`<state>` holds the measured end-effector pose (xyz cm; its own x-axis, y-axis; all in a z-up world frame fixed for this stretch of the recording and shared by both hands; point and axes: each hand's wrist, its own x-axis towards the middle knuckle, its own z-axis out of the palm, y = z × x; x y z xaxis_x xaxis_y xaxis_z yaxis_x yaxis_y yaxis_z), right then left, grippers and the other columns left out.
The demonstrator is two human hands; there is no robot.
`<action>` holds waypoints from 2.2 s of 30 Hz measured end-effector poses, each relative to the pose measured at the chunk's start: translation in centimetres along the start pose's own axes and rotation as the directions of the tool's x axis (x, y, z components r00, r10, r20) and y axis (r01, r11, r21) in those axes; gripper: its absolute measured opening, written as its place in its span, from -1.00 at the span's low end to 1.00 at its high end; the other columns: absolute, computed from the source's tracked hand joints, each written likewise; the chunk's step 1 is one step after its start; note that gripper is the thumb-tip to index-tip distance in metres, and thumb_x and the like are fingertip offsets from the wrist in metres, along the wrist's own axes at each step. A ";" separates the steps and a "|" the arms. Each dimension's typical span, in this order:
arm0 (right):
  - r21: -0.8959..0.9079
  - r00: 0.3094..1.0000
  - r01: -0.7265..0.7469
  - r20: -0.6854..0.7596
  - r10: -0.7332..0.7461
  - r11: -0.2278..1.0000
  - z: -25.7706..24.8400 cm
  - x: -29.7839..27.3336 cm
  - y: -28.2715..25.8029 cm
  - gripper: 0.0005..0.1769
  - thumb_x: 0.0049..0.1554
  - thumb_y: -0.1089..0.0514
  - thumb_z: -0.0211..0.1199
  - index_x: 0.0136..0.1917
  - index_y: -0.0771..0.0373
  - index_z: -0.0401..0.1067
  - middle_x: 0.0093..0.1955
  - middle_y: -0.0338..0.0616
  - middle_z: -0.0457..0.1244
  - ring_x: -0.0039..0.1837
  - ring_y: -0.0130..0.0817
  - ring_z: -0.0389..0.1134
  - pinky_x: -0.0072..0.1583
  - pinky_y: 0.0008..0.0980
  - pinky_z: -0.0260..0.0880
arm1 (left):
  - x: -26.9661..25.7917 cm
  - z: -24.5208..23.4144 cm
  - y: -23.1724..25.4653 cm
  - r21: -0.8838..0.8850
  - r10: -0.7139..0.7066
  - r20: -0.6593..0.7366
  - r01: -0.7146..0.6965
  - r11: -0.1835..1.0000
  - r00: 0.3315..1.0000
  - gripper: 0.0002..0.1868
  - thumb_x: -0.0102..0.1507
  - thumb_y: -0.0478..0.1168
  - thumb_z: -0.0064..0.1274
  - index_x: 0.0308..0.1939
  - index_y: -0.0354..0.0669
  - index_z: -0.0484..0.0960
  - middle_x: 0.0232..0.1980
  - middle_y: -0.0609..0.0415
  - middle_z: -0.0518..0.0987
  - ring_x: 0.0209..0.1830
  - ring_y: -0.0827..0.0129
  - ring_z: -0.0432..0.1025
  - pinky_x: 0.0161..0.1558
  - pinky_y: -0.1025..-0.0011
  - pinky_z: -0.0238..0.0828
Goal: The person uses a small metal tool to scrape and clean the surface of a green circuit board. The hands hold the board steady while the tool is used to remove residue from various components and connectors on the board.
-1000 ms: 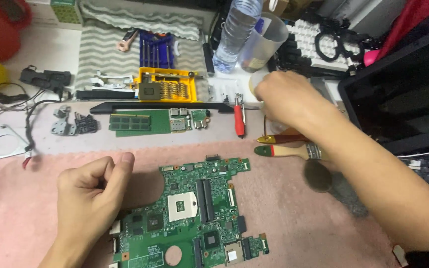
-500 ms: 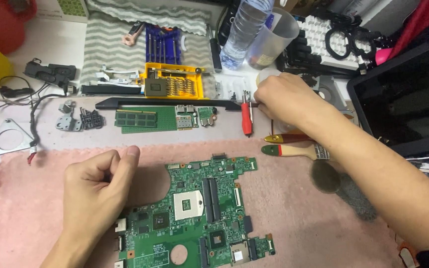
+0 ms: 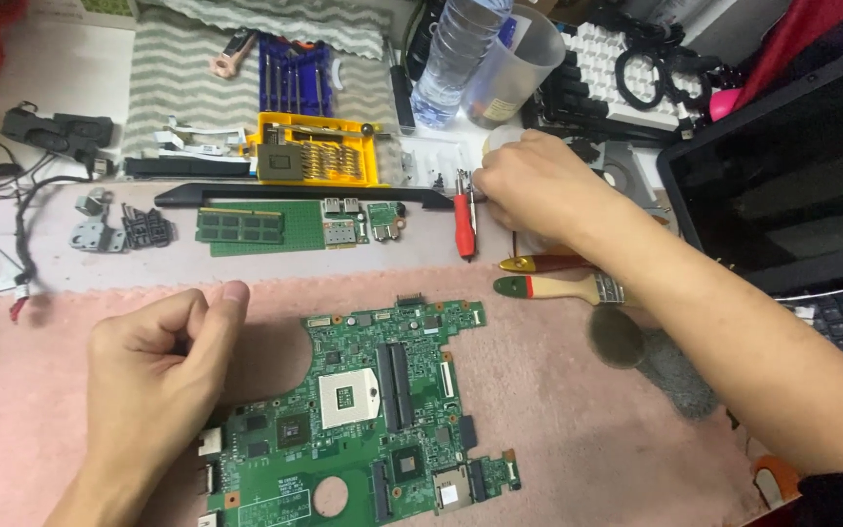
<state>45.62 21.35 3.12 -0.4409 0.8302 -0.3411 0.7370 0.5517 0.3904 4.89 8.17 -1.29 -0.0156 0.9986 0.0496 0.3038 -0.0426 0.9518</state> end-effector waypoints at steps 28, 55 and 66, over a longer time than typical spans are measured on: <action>-0.199 1.000 -0.010 0.018 0.013 0.980 1.0 -0.1 1.3 -0.87 0.15 -0.03 0.45 -0.14 0.01 0.65 -0.14 -0.28 0.47 -0.06 -0.10 0.52 0.10 -0.06 0.42 | 0.1 0.1 0.1 -0.007 -0.001 0.029 0.001 1.000 1.000 -0.25 0.56 -0.12 0.21 -0.64 -0.02 0.12 -0.61 0.30 0.09 -0.54 0.57 -0.01 -0.42 0.44 -0.08; -0.656 0.975 -0.191 -0.216 0.061 0.730 -7.6 -7.1 -1.6 -0.94 0.18 0.02 0.40 -0.12 -0.22 0.57 -0.07 -0.53 0.43 0.07 -0.37 0.55 0.09 -0.36 0.54 | 0.2 -0.1 0.2 0.024 0.170 0.064 -0.172 0.985 0.983 -0.35 0.56 -0.15 0.26 -0.60 0.00 0.30 -0.61 0.33 0.31 -0.53 0.65 0.16 -0.42 0.52 0.11; 0.918 0.889 0.109 -0.261 0.376 0.381 -7.4 -14.0 -10.1 -0.88 0.12 0.35 0.51 -0.05 0.32 0.62 0.00 -0.05 0.58 0.03 -0.32 0.72 0.20 -0.39 0.84 | -0.3 -0.8 2.9 -0.049 0.184 0.254 -0.178 0.983 0.949 -0.67 0.48 -0.16 0.25 -0.41 -0.06 0.79 -0.43 0.18 0.89 -0.52 0.62 0.74 -0.41 0.64 0.76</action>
<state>40.58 4.79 10.25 -0.2492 0.9661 0.0669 0.7028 0.2279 -0.6739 5.04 7.72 1.69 0.2831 0.9479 0.1458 0.2544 -0.2208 0.9415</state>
